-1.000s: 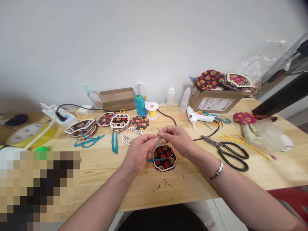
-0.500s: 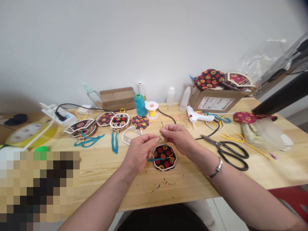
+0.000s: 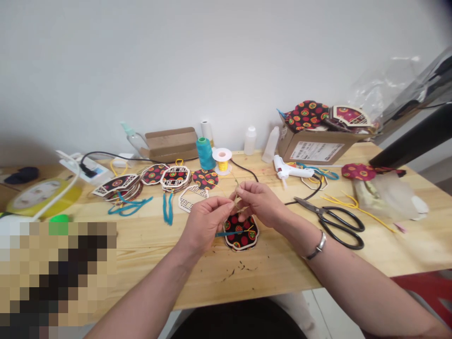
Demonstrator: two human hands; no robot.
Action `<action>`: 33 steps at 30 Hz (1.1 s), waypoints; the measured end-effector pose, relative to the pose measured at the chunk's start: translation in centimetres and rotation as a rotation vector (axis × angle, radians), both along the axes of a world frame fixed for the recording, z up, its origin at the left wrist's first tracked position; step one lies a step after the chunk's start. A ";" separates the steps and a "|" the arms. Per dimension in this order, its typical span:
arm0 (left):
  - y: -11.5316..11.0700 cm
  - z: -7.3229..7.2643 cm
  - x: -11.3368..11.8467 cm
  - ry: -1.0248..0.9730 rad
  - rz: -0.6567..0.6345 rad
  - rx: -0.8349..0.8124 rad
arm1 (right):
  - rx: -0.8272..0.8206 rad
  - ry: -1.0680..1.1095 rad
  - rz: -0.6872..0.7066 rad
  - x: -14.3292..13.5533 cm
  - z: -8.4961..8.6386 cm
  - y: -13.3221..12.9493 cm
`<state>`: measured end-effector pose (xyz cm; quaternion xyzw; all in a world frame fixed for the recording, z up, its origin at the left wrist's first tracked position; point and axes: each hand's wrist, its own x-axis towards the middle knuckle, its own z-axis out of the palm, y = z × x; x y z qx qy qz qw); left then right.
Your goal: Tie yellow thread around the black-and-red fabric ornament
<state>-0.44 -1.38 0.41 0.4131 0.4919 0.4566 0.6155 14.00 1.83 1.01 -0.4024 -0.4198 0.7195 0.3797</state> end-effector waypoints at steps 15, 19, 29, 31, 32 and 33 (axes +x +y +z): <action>0.1 0.0 0.0 -0.001 0.034 0.000 | 0.110 -0.129 -0.052 0.4 0.2 0.3; 0.1 0.2 0.0 -0.011 0.080 -0.031 | 0.321 -0.305 -0.251 0.5 -0.6 0.7; 0.1 0.1 0.0 0.036 0.062 0.049 | 0.751 -0.440 -0.085 0.6 0.1 0.1; 0.0 0.1 0.0 0.046 0.056 0.051 | 0.786 -0.444 -0.073 0.6 -0.1 0.1; 0.0 0.1 0.1 0.051 0.058 0.046 | 0.784 -0.441 -0.082 0.6 -0.2 0.2; -0.1 0.1 0.1 0.053 0.062 0.040 | 0.768 -0.437 -0.109 0.7 -0.2 0.3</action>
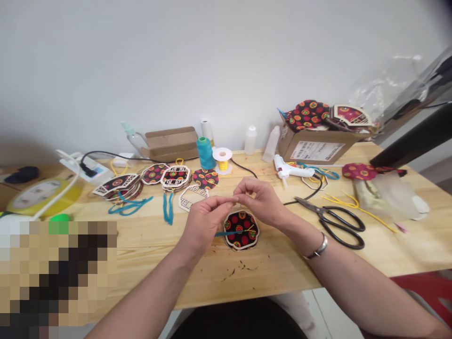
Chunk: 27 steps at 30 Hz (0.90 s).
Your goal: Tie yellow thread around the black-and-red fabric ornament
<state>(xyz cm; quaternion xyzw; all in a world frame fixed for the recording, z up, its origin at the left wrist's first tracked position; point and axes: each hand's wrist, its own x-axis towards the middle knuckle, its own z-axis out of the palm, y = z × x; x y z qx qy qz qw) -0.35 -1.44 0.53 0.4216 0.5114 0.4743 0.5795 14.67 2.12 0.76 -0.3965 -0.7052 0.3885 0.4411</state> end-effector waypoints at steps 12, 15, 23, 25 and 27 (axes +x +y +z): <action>0.3 -0.4 -0.1 -0.019 0.057 -0.030 | -0.295 -0.069 -0.231 1.3 -0.3 1.7; 0.3 -0.2 -0.1 -0.020 0.060 -0.028 | -0.457 -0.022 -0.081 0.5 0.0 0.7; 0.2 -0.1 -0.1 0.062 0.020 0.027 | -0.469 0.113 0.023 -0.6 0.1 -0.5; 0.2 -0.1 -0.2 0.113 0.012 0.044 | -0.474 0.102 -0.010 -0.7 0.0 -0.6; 0.2 -0.2 -0.2 0.145 0.002 0.049 | -0.434 0.054 -0.039 -0.8 0.1 -0.7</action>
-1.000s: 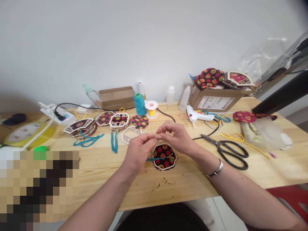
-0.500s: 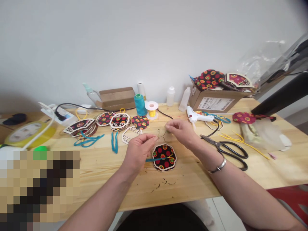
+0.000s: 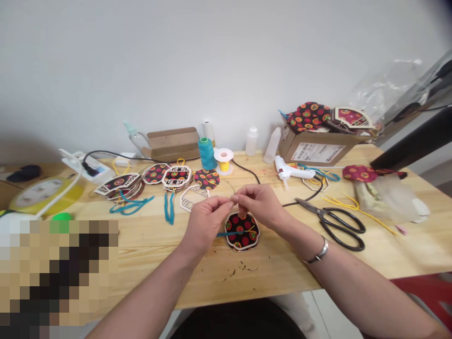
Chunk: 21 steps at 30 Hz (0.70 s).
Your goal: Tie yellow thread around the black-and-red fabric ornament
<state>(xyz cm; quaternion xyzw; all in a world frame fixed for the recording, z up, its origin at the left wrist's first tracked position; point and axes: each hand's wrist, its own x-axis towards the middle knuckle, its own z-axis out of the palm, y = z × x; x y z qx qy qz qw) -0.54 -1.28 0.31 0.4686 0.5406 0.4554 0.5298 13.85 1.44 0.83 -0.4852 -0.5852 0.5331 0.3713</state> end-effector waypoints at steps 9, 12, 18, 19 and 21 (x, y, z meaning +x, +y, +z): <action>-0.1 0.1 0.1 -0.091 -0.067 -0.053 | 0.096 -0.055 -0.034 0.2 0.5 0.2; -0.1 0.3 0.2 -0.150 -0.055 -0.085 | 0.046 -0.008 -0.010 0.2 0.6 0.3; -0.1 0.3 0.3 -0.202 -0.047 -0.107 | -0.026 0.020 0.080 0.9 0.7 0.5; -0.1 0.3 0.3 -0.205 -0.043 -0.111 | -0.045 0.025 0.102 1.0 0.8 0.6; -0.1 0.3 0.2 -0.213 -0.037 -0.119 | -0.079 0.029 0.153 1.3 0.9 0.7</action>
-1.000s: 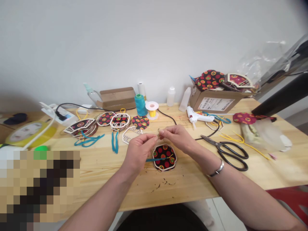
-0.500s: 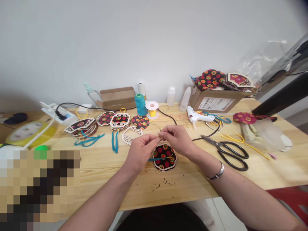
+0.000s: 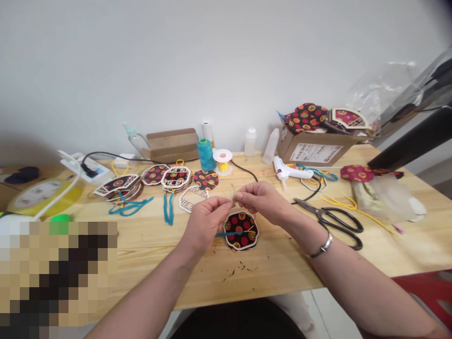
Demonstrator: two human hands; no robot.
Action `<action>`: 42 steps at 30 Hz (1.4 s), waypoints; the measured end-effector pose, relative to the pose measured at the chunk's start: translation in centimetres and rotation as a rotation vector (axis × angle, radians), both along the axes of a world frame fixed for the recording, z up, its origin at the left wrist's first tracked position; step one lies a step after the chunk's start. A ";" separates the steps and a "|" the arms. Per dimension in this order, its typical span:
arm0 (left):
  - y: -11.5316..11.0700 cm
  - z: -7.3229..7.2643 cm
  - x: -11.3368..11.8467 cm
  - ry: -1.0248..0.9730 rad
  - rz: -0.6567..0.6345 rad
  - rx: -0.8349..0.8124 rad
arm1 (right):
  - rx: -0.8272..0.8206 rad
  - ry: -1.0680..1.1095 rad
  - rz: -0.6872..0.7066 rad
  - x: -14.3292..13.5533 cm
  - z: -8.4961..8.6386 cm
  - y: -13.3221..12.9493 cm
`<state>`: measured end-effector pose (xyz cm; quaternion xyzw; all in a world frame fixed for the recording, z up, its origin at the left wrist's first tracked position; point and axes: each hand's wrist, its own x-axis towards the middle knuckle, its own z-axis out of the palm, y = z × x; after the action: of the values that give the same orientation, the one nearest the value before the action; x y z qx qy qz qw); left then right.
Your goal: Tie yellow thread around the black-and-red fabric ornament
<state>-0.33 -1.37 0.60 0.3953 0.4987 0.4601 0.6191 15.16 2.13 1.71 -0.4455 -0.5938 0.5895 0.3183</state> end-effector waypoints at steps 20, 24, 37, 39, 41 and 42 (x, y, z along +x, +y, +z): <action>0.6 -1.0 -0.7 0.331 0.103 0.192 | 0.353 -0.326 -0.117 0.0 -0.2 0.4; 0.7 -1.0 -1.0 0.510 0.155 0.382 | 0.435 -0.370 -0.187 -0.1 -0.6 0.4; 0.2 -1.6 -0.1 0.450 -0.071 0.425 | -0.090 0.323 -0.081 -0.9 -0.9 0.0; 0.1 -1.4 -0.1 0.405 -0.080 0.415 | -0.146 0.391 -0.032 -1.0 -0.7 -0.3; 0.0 -1.1 0.0 0.355 -0.097 0.393 | -0.160 0.402 0.001 -0.9 -0.7 -0.3; 0.0 -0.9 0.0 0.309 -0.101 0.377 | -0.159 0.396 0.009 -0.9 -0.7 -0.3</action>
<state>-0.33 -1.42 -0.28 0.5938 0.4728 0.4475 0.4729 14.29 1.80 1.05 -0.3421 -0.4731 0.7120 0.3901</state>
